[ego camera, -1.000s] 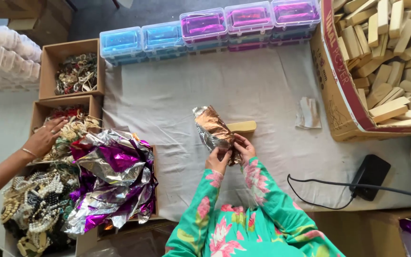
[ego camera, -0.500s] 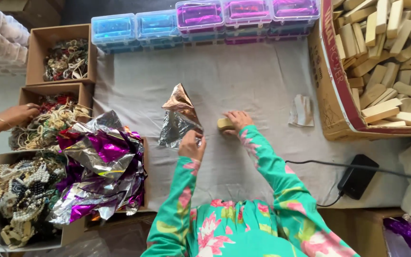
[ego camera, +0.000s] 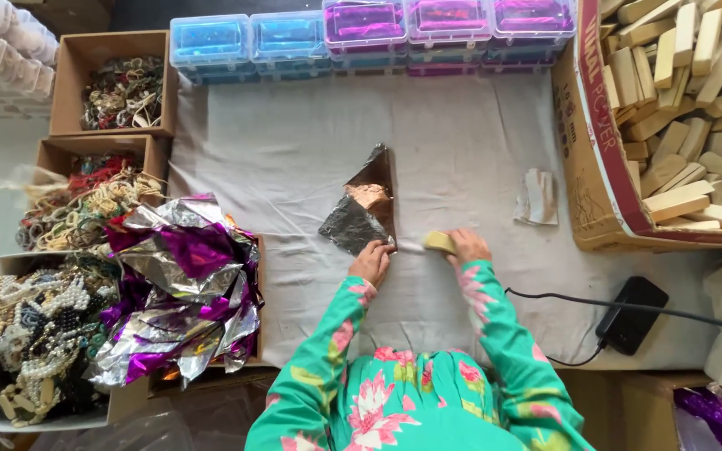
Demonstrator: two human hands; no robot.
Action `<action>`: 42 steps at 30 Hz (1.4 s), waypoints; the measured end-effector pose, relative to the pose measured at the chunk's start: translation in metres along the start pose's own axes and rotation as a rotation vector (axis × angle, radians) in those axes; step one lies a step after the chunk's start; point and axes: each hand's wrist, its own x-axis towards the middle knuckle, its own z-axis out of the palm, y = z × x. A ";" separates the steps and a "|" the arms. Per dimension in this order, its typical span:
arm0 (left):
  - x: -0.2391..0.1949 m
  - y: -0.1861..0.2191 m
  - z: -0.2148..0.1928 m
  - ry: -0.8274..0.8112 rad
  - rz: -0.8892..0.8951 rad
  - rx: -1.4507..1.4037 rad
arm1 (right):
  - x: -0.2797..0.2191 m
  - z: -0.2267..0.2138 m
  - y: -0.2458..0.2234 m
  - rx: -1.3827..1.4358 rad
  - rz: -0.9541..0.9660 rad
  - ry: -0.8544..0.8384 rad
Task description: The person wraps small wooden blocks in metallic foil. They place the blocks on the foil, fold the edges to enclose them, and then wipe the blocks with a cloth. The process is repeated for multiple blocks.
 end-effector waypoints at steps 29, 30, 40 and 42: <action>-0.017 0.006 0.119 0.094 0.427 0.498 | 0.113 0.075 -0.078 0.185 -0.122 -0.518; -0.015 0.016 0.101 0.022 0.451 0.393 | 0.113 0.085 -0.070 0.162 -0.139 -0.508; -0.026 -0.010 -0.017 0.141 0.414 0.243 | 0.109 0.079 -0.074 0.166 -0.148 -0.459; -0.027 -0.008 -0.033 0.186 0.332 0.441 | 0.108 0.092 -0.063 0.179 -0.194 -0.422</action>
